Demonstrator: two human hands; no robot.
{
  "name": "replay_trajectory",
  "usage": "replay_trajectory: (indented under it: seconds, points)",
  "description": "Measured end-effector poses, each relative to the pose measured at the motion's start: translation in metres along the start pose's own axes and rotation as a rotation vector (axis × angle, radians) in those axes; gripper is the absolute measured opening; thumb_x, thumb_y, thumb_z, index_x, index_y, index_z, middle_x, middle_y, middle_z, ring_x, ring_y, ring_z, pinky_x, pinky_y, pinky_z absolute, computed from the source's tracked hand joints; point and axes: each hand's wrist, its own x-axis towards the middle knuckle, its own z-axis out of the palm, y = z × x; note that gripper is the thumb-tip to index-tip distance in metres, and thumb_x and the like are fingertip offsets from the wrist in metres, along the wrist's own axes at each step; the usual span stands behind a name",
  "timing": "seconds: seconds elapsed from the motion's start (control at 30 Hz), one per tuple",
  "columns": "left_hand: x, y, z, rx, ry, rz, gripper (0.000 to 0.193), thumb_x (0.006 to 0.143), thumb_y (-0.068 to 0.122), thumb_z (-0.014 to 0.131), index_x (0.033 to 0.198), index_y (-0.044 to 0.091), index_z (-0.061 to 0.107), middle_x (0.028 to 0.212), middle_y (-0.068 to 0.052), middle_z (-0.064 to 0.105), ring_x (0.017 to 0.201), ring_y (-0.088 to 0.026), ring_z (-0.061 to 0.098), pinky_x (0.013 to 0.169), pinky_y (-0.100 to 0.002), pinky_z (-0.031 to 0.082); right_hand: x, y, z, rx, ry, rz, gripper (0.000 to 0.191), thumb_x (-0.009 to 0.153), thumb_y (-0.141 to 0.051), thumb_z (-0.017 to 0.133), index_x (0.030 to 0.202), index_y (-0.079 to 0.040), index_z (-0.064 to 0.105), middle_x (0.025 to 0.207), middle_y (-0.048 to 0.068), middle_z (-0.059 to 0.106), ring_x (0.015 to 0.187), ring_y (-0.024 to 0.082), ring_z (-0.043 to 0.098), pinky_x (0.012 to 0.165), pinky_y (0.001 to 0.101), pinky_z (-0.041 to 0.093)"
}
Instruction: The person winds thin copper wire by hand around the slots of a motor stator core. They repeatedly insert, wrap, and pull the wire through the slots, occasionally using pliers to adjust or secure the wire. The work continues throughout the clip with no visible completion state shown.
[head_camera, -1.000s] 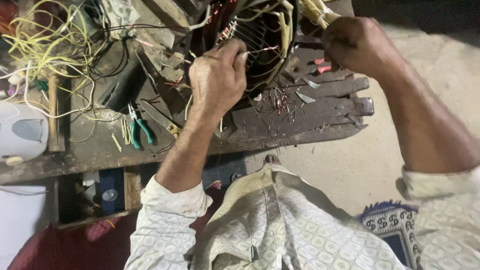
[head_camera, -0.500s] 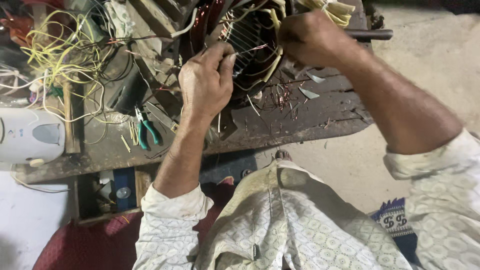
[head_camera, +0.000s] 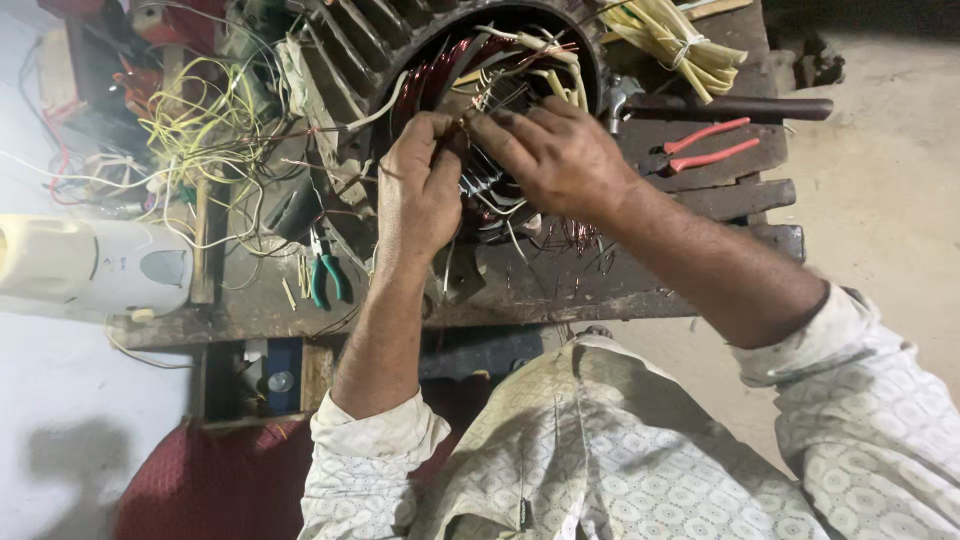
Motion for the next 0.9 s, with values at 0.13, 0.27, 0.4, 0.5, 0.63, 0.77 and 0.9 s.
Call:
replay_trajectory:
  seconds: [0.13,0.27,0.4,0.5,0.63,0.77,0.9]
  points:
    - [-0.002,0.007,-0.004,0.078,0.015,0.087,0.023,0.092,-0.002,0.054,0.111,0.003,0.065,0.098,-0.008,0.071,0.089,-0.012,0.069,0.078,-0.029,0.056,0.013,-0.009,0.003,0.014,0.037,-0.011,0.037,0.101,-0.012,0.061,0.136,0.0,0.055,0.11,0.02,0.075,0.099,0.03,0.075,0.091,0.0458,0.06]
    - [-0.005,0.014,-0.005,0.159,-0.045,-0.065,0.011,0.096,0.005,0.061,0.105,0.005,0.068,0.081,-0.009,0.07,0.069,-0.016,0.064,0.062,-0.033,0.051,0.007,0.017,-0.016,-0.063,-0.088,0.06,0.03,0.101,-0.008,0.056,0.13,-0.003,0.06,0.098,0.017,0.074,0.09,0.027,0.076,0.085,0.0431,0.063]
    - [-0.015,0.016,-0.011,0.162,-0.006,0.043,0.008,0.102,0.009,0.066,0.108,0.005,0.069,0.082,-0.009,0.072,0.069,-0.019,0.068,0.062,-0.034,0.052,-0.024,0.053,-0.052,0.296,-0.237,0.761,0.019,0.115,-0.012,0.051,0.121,-0.002,0.065,0.094,0.016,0.072,0.075,0.026,0.074,0.051,0.0361,0.059]
    - [-0.022,0.013,-0.003,0.239,0.043,0.16,0.009,0.103,0.01,0.065,0.111,0.006,0.068,0.09,-0.007,0.075,0.074,-0.019,0.074,0.064,-0.032,0.056,-0.051,0.046,-0.053,0.626,0.017,0.813,0.015,0.105,-0.003,0.058,0.118,-0.004,0.065,0.1,0.01,0.074,0.084,0.017,0.076,0.064,0.0271,0.06]
    - [-0.026,0.001,0.021,0.292,0.193,0.319,0.008,0.106,0.01,0.064,0.112,0.005,0.065,0.1,-0.009,0.075,0.086,-0.024,0.076,0.073,-0.035,0.061,-0.072,-0.01,-0.018,1.234,-0.068,0.977,0.012,0.102,-0.004,0.059,0.11,-0.004,0.068,0.099,0.005,0.073,0.089,0.012,0.071,0.079,0.0298,0.063]
    - [-0.032,-0.016,0.028,0.276,0.206,0.305,0.005,0.105,0.005,0.063,0.11,0.004,0.064,0.102,-0.01,0.076,0.087,-0.025,0.076,0.072,-0.036,0.062,-0.052,-0.04,0.01,1.421,-0.1,0.92,0.016,0.108,-0.022,0.062,0.105,-0.006,0.064,0.084,0.003,0.061,0.073,0.008,0.054,0.062,0.0266,0.047]
    - [-0.034,-0.03,0.023,0.32,0.159,0.32,0.021,0.096,-0.008,0.055,0.112,0.003,0.063,0.105,-0.01,0.076,0.093,-0.024,0.077,0.078,-0.035,0.065,-0.016,-0.037,0.027,1.492,-0.033,0.856,0.025,0.104,-0.026,0.068,0.092,-0.006,0.063,0.076,0.0,0.06,0.069,0.006,0.054,0.058,0.0243,0.045]
